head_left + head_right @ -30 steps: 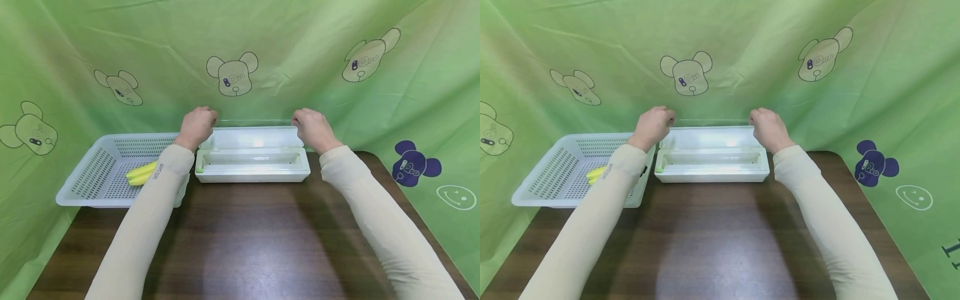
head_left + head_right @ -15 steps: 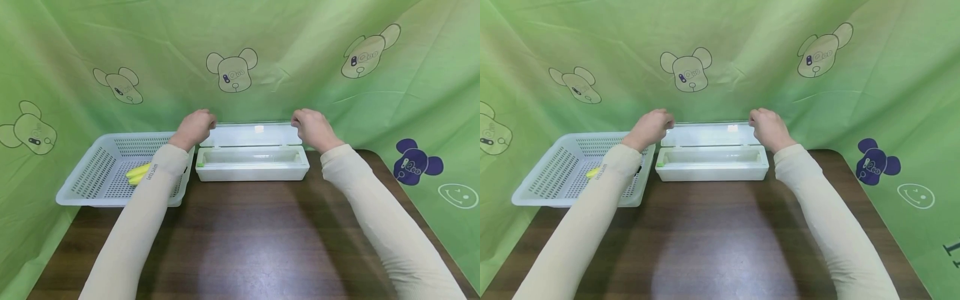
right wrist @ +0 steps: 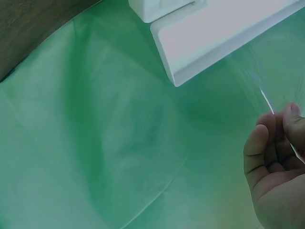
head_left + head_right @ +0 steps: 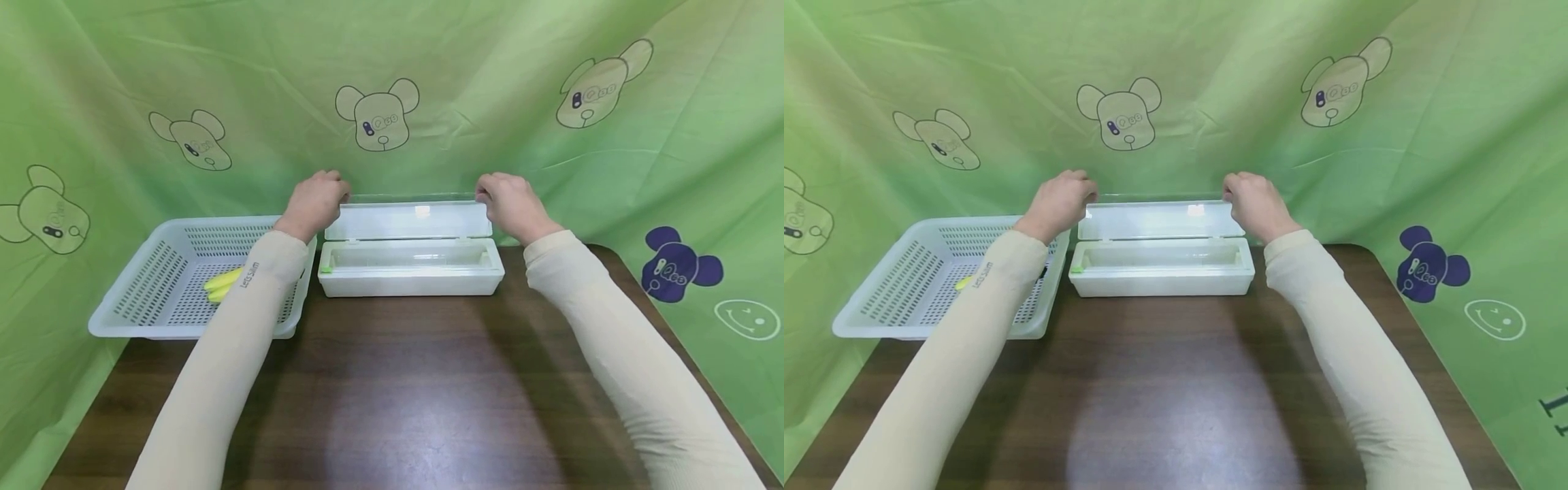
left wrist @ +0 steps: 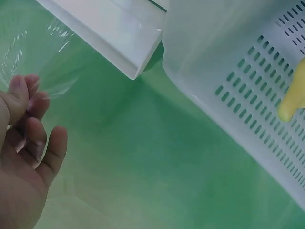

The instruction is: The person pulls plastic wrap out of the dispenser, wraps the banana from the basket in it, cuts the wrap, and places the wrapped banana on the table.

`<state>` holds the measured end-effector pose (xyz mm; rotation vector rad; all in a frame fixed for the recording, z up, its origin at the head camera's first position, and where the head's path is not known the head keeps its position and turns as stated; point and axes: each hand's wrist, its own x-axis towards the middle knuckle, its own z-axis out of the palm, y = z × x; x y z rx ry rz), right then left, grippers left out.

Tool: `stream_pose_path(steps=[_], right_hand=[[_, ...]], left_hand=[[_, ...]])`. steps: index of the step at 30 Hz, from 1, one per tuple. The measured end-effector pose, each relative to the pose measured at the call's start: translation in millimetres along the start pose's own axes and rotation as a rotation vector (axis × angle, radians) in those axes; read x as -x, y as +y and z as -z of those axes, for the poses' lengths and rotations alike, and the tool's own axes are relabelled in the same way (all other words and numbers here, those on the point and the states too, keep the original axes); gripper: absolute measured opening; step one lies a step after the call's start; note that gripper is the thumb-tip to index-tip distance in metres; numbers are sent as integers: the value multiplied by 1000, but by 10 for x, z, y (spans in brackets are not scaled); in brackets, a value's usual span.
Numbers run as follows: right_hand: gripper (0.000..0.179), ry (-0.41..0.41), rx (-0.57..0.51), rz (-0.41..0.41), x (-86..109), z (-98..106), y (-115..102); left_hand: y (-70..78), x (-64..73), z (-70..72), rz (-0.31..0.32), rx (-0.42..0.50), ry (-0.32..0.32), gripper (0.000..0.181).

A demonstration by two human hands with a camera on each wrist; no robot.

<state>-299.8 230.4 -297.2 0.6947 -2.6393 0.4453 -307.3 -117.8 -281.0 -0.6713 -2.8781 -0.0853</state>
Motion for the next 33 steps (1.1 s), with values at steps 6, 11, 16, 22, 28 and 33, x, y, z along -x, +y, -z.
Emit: stream_pose_path(steps=[6,11,16,22,28,33], right_hand=[[5,8,5,10,-48,45,-3],[4,12,6,9,-86,83,-4],[5,9,1,2,-117,128,-11],[8,57,2,27,-160,201,-12],[8,68,3,32,-203,267,-27],[6,87,4,33,-234,321,-41]], left_hand=[[1,-34,44,20,-1,15,30],[-14,-52,65,21,-9,44,32],[-36,-79,70,-9,-30,79,29],[-38,-105,150,-17,-35,94,29],[-36,-122,237,-7,-28,76,33],[-46,-144,277,-6,-32,94,33]])
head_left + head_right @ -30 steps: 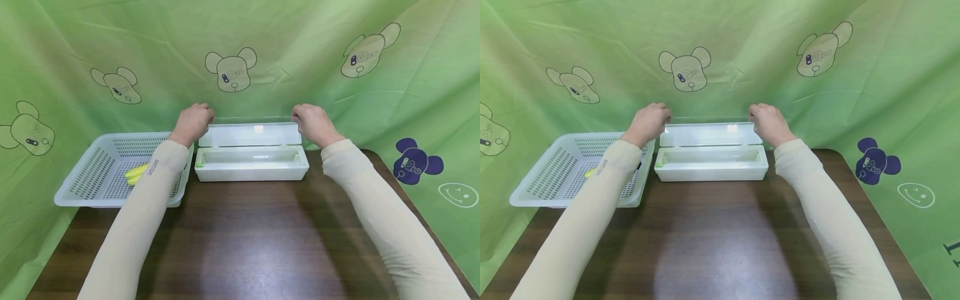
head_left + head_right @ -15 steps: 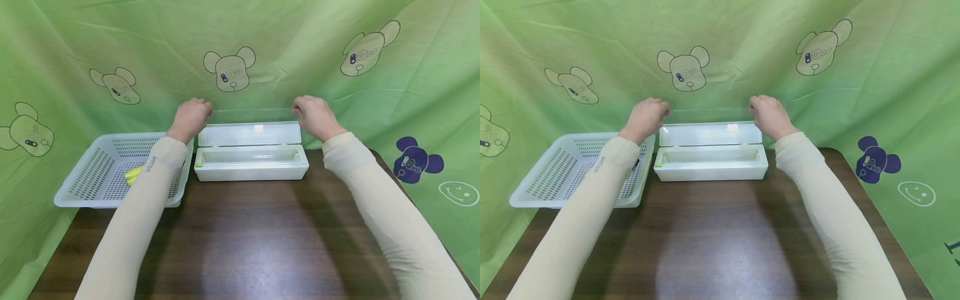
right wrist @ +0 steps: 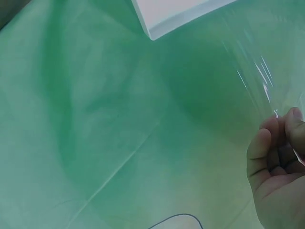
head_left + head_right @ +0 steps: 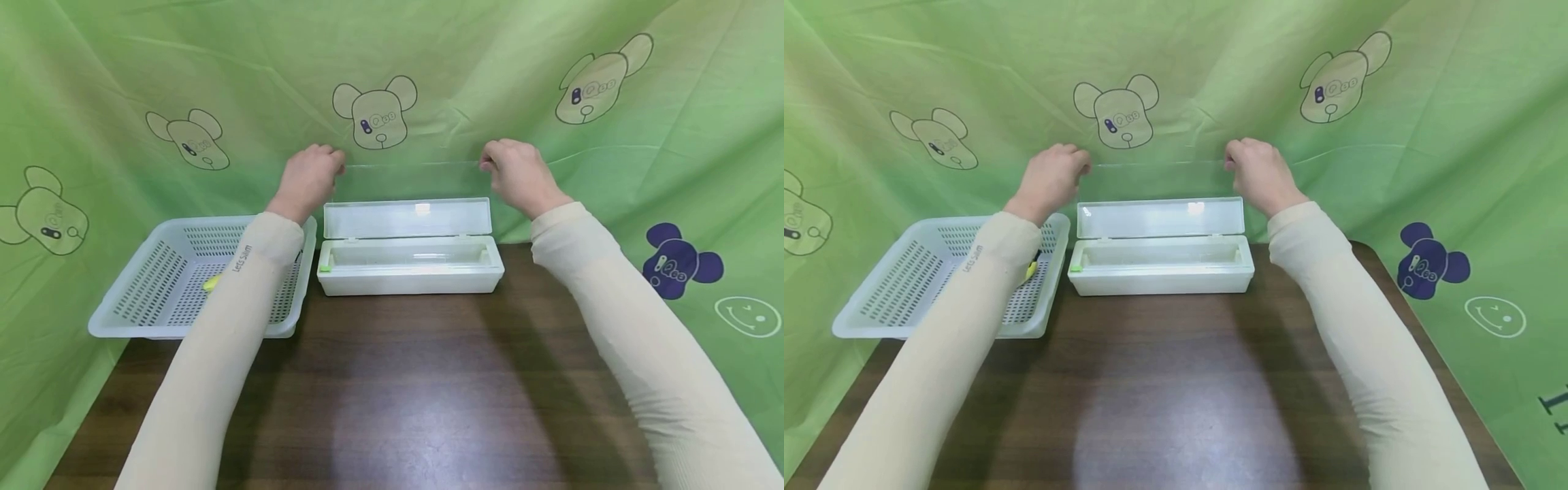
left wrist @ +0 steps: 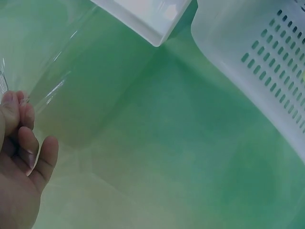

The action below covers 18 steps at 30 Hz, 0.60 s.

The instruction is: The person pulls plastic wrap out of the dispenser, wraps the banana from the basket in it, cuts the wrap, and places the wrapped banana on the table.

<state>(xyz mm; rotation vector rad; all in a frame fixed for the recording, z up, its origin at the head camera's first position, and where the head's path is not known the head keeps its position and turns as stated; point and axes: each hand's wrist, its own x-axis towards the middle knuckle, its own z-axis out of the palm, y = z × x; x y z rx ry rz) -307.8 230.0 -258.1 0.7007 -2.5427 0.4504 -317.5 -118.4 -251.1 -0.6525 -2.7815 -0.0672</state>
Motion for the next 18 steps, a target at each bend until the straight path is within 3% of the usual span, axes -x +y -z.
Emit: stream_pose_path(steps=[18], right_hand=[[10,-3,21,-2,-85,108,-38]], left_hand=[[-13,-25,105,18,11,28,29]])
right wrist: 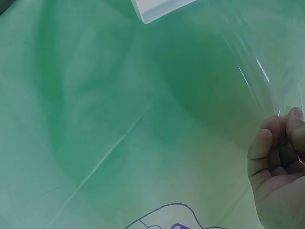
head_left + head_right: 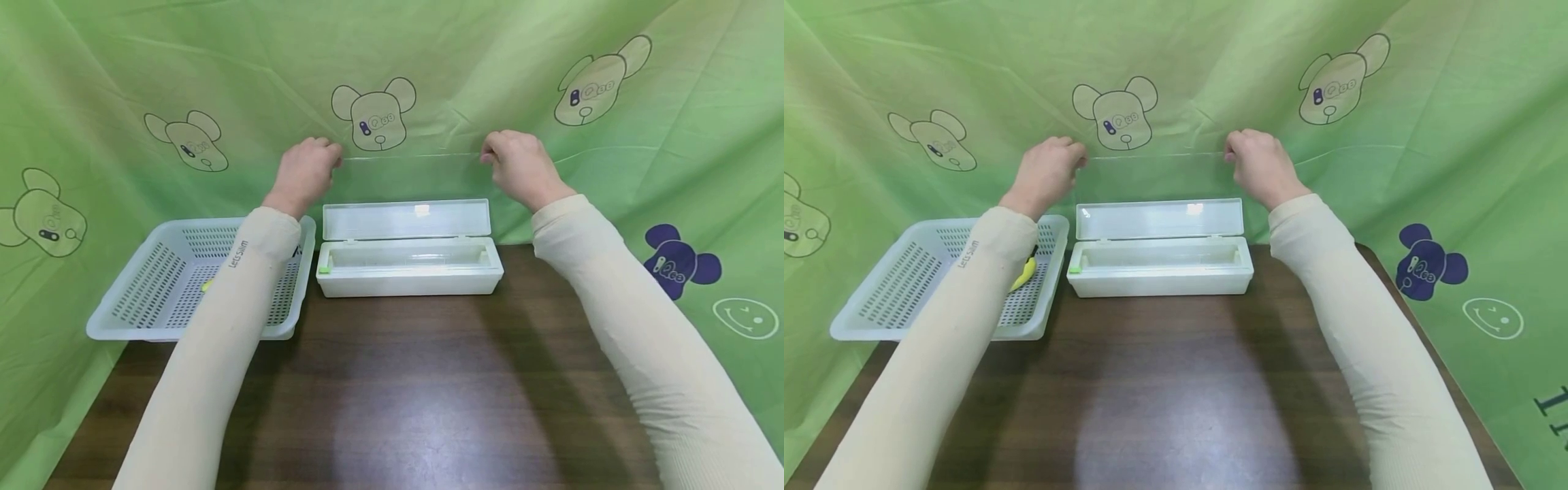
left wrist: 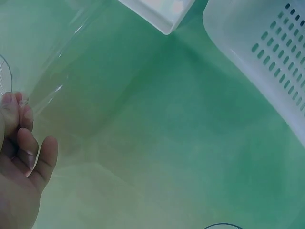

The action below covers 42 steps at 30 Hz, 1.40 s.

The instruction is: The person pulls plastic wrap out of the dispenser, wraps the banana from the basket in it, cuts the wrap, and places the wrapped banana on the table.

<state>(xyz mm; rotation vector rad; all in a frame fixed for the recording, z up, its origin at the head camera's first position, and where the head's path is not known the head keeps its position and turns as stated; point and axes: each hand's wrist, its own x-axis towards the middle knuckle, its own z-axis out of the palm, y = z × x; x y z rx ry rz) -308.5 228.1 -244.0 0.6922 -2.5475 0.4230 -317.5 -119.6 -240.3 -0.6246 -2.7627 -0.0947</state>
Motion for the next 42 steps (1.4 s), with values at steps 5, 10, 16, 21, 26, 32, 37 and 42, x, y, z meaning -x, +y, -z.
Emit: stream_pose_path(steps=[5,10,16,21,26,32,37,42], right_hand=[[8,2,8,-4,-17,25,12],[7,1,14,-8,-33,64,4],[7,16,23,-9,-65,106,-9],[7,27,28,-11,-86,134,-7],[7,41,37,-6,-114,166,-11],[6,77,45,7,-161,217,-10],[7,65,50,-7,-187,250,-7],[9,53,59,-7,-225,285,-16]], left_hand=[[1,-19,25,0,2,10,28],[7,-30,46,5,1,30,28],[5,-39,98,19,-11,49,25],[9,-49,133,18,-13,62,25],[0,-50,169,15,-8,80,24],[-20,-61,245,4,20,89,18],[-31,-67,291,-3,39,82,17],[-35,-82,331,4,33,82,17]])
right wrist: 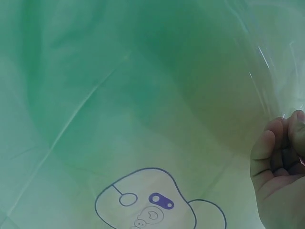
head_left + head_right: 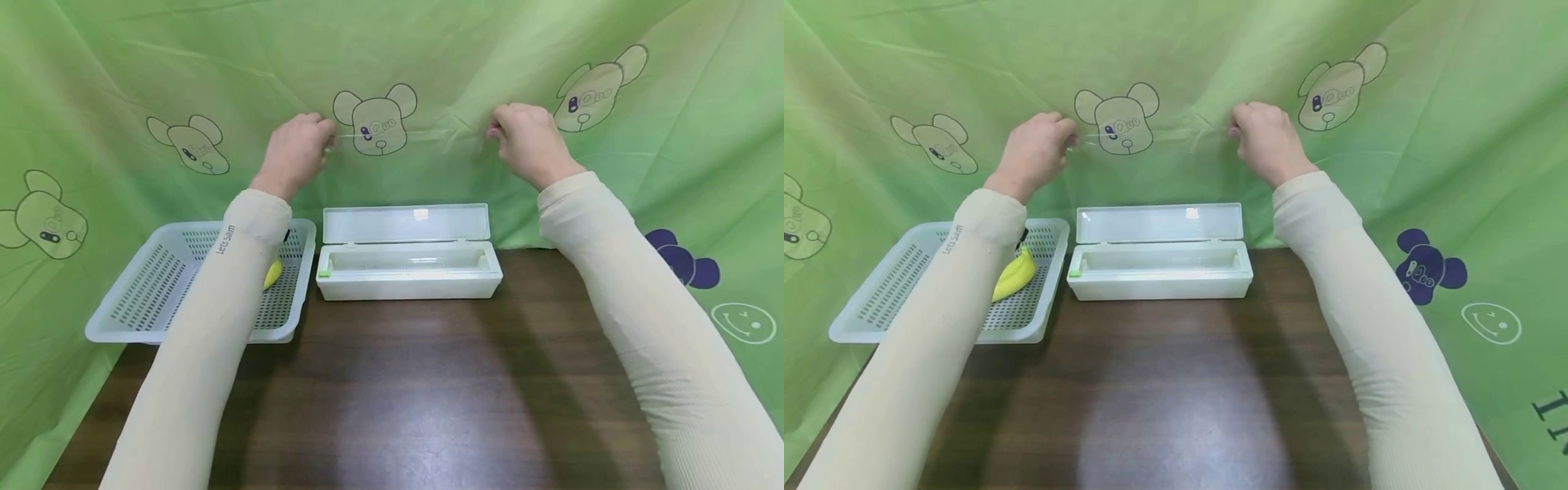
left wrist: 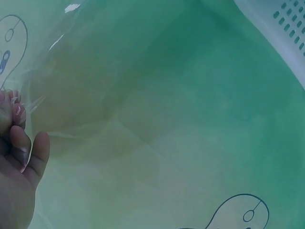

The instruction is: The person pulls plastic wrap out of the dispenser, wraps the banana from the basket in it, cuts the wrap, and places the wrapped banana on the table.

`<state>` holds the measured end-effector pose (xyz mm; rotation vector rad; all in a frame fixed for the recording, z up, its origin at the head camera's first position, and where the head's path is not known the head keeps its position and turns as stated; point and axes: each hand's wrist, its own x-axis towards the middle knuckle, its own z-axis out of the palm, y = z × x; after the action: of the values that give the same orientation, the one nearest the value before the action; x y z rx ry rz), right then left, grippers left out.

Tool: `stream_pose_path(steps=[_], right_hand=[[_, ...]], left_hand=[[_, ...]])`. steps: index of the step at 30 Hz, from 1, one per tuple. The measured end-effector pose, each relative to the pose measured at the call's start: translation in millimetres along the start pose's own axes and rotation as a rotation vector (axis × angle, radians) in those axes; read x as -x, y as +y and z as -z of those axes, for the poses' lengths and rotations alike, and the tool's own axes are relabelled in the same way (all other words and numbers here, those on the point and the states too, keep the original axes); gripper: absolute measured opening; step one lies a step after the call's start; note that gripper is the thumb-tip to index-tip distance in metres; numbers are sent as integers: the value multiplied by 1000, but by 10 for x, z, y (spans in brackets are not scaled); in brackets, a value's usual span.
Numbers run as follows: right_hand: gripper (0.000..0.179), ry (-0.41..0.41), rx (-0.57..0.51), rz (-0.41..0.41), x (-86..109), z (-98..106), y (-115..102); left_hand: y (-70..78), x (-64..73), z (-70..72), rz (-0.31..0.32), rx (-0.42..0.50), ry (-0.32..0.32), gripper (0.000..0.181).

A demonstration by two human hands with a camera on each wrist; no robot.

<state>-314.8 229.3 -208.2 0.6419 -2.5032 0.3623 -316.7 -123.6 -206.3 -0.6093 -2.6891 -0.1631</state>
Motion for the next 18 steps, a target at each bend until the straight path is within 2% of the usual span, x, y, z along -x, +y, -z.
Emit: stream_pose_path(steps=[10,18], right_hand=[[9,13,15,17,-98,86,-6],[11,-7,24,-17,-169,163,8]], left_hand=[[-3,-46,79,12,-10,42,17],[14,-95,159,3,-22,69,16]])
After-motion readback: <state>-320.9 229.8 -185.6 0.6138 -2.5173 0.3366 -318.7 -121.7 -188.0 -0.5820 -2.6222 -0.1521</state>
